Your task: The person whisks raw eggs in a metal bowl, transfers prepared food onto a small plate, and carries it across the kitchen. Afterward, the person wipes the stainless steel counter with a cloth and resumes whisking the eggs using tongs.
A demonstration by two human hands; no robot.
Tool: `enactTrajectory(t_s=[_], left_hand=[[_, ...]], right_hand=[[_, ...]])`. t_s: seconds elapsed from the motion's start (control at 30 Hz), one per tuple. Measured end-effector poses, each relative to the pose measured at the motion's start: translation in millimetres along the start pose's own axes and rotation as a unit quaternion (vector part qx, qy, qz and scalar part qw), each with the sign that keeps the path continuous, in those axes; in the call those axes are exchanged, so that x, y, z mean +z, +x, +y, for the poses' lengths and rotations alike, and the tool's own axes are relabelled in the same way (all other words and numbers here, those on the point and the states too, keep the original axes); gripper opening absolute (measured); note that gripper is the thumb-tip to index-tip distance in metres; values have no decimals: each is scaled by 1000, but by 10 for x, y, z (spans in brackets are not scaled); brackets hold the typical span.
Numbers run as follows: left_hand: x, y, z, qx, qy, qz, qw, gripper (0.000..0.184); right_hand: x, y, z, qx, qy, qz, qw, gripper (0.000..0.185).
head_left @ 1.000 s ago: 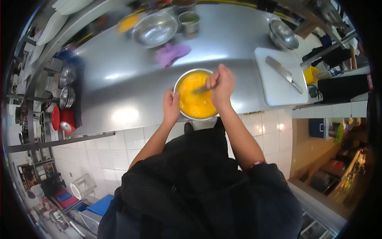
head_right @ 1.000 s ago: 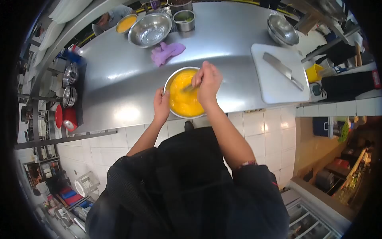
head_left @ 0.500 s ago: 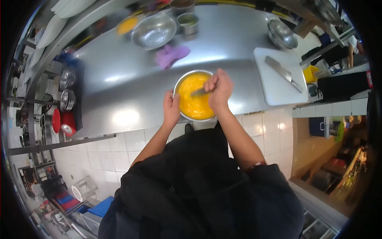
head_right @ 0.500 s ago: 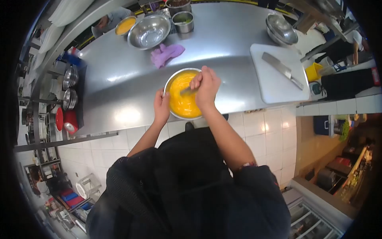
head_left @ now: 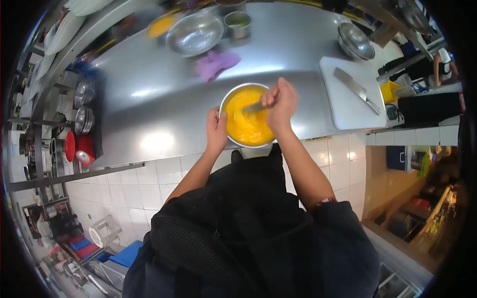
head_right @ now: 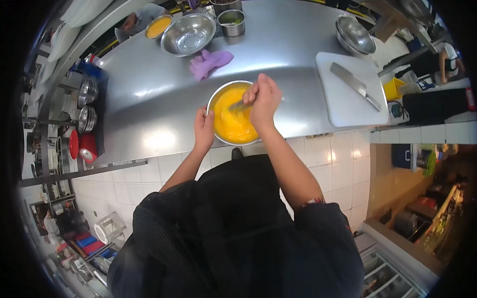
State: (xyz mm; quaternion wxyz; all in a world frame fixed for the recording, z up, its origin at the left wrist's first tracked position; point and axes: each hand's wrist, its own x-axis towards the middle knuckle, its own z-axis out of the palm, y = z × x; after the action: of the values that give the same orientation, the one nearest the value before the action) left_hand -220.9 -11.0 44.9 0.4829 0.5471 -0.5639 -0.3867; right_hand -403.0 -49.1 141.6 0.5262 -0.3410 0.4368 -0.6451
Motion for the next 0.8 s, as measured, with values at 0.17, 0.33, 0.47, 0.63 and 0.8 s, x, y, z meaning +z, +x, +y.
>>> enactTrajectory(t_s=[0.17, 0.33, 0.47, 0.63, 0.8], left_hand=[[68, 111, -239, 20, -47, 4, 999, 17], [59, 20, -28, -35, -77, -3, 996, 12], [51, 93, -72, 27, -48, 14, 998, 12], [54, 98, -98, -27, -86, -7, 996, 13], [29, 28, -87, -15, -67, -2, 998, 14]], right_hand=[[130, -96, -225, 96, -193, 28, 976, 40], [-32, -66, 136, 148, 4, -26, 989, 39], [-24, -84, -211, -3, 35, 10, 999, 42], [5, -131, -1, 81, -77, -97, 989, 41], [1, -166, 167, -32, -10, 0, 999, 42]])
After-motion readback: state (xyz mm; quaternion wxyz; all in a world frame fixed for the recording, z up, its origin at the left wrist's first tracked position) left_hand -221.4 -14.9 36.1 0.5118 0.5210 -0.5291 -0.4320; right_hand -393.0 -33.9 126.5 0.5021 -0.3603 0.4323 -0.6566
